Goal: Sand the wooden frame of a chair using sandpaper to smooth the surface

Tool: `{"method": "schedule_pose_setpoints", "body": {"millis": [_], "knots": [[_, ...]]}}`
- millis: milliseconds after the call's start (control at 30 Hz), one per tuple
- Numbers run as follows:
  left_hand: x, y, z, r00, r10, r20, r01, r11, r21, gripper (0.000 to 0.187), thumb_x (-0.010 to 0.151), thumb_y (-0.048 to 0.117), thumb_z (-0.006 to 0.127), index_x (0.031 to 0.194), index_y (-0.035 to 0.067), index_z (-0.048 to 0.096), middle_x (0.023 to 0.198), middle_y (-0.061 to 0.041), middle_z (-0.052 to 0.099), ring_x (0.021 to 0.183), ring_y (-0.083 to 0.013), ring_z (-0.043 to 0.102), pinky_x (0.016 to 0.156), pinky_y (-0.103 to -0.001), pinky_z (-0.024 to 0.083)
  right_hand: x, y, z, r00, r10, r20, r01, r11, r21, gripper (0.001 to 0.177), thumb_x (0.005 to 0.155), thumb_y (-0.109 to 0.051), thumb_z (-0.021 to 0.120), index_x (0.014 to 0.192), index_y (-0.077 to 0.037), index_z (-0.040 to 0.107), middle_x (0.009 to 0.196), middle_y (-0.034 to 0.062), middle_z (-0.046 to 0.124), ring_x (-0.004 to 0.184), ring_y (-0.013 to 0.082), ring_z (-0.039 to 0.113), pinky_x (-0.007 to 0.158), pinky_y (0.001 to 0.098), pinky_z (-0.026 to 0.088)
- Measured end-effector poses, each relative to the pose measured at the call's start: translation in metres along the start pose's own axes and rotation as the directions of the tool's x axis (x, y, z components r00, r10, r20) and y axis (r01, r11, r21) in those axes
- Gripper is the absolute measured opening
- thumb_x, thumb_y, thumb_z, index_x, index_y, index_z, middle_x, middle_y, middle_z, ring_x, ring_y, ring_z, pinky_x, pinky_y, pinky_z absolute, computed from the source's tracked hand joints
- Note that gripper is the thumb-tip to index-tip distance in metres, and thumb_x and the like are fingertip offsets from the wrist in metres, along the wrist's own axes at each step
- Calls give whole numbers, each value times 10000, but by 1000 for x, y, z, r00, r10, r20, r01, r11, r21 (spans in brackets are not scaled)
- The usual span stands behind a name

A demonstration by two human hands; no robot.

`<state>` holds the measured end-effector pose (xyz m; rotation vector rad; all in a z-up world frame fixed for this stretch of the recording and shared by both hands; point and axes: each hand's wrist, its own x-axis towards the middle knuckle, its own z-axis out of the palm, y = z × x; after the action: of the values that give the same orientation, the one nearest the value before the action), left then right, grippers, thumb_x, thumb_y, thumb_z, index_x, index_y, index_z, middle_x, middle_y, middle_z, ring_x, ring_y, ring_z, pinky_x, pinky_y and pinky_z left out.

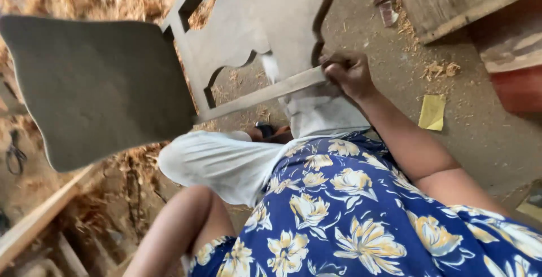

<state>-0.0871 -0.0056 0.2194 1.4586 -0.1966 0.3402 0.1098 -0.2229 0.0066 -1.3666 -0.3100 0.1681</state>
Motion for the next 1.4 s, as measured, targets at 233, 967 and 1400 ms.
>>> {"method": "schedule_pose_setpoints", "body": {"millis": [233,967,1400], "knots": [[-34,-6,-12,998,-8,-64,14,996,92,355,921,137,676,1271,194,665,1187,-79,651,1092,-307,651,963,-461,603,0,20,-15,1000,-8,-3,7,990,-143,538,891,-421,904,628,-161,513,532,-57,432,495,36,370,472,201,254],[41,-54,-55,995,-15,102,-31,899,437,254,946,241,641,1121,64,695,1035,-130,692,977,-375,646,933,-486,528,-1,-74,-6,982,183,-46,-183,862,-473,382,930,-307,838,733,-78,604,643,47,565,542,100,526,462,206,373],[35,-249,-64,869,-400,-293,471,482,739,669,1033,622,423,772,59,672,733,-222,675,783,-497,675,700,-602,493,-3,-88,21,975,-221,24,121,438,-891,671,899,-399,950,573,-97,448,526,159,465,540,334,593,538,327,447]]}}
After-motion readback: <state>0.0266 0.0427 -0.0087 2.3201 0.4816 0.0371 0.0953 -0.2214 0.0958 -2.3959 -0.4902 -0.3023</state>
